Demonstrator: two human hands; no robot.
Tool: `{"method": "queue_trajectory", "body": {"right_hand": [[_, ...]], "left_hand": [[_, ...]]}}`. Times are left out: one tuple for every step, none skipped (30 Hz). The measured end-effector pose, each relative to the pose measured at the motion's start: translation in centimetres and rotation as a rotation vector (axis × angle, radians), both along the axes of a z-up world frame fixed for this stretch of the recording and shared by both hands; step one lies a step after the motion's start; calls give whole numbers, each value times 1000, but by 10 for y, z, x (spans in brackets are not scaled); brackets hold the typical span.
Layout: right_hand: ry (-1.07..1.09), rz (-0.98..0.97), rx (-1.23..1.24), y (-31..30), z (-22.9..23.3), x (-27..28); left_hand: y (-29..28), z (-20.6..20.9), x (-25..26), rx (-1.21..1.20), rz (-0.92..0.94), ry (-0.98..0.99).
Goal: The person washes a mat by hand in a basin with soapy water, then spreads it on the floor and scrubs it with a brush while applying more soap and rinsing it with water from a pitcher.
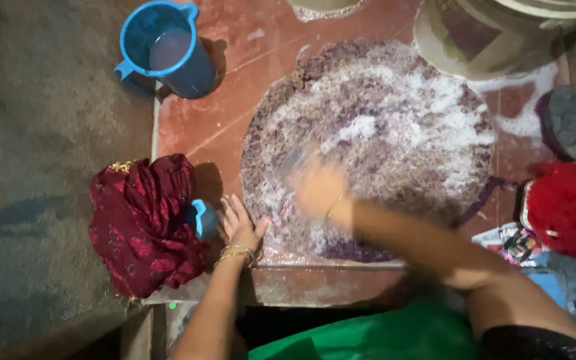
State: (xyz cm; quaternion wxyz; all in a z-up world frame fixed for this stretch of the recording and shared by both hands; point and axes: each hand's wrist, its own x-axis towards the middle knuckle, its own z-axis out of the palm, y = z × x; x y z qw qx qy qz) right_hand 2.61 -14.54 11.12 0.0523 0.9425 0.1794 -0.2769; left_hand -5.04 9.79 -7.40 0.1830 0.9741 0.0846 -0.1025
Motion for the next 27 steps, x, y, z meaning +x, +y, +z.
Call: {"method": "queue_trajectory", "body": {"right_hand": [[43,189,129,21,1,-20],[54,193,131,20,-2,-16],[-246,326,329,15,-9,-7],[-556,450,528,8,-18,5],[-309,338,164,-17,-24,43],[-218,-78,309,-41,-23,83],[-308,-192,92,-66,-20,110],[-540,-302,174,-89,-15,128],[-539,-296,179,-80,-20,130],[-588,-520,270,-71,-23,127],[-628,-746,359,-61,-22,122],[-524,-327,224,-41,-21,105],[-403,85,83,-6,-22,69],[-495,360,176,22,-19,25],[-493,366,175,28,-18,29],[-372,381,227,32,-23,31],[-250,395,278,33,-33,36],[-136,405,329,33,-47,48],[-288,235,303,12,-62,85],[-169,-135,228,-11,-72,130],[-289,-258,78,-43,-79,165],[-789,-310,119,-73,-84,186],[-794,-312,122,-76,-94,191],[-867,-271,52,-77,-102,182],[-938,-229,-17,-74,-105,166],[-393,-138,320,-50,-106,146],[-399,-76,256,-13,-106,104]], "left_hand": [[2,-8,2,-30,-3,72],[4,-13,-2,-29,2,83],[7,-15,-3,-41,0,124],[9,-14,-3,-50,-2,160],[8,-11,-7,-48,3,165],[5,-8,-2,-111,8,159],[3,-4,4,-174,13,152],[1,0,5,-171,20,152],[-2,2,6,-78,27,206],[-3,4,3,15,30,268],[-1,5,0,19,35,274],[-2,4,3,19,32,283],[-3,2,4,19,29,292],[-1,0,5,15,35,292],[-1,-2,8,22,21,290],[0,-2,7,28,10,297],[-1,1,3,-19,36,291],[-4,6,4,-71,55,280],[-7,13,2,-103,63,278],[-9,21,5,-87,64,288],[-12,27,7,-66,66,302],[-13,30,8,-23,66,321],[-12,29,14,-21,65,315],[-11,26,10,-46,74,309],[-9,22,5,-71,83,303],[-8,16,5,-73,78,296],[-6,11,0,-73,70,292]]}}
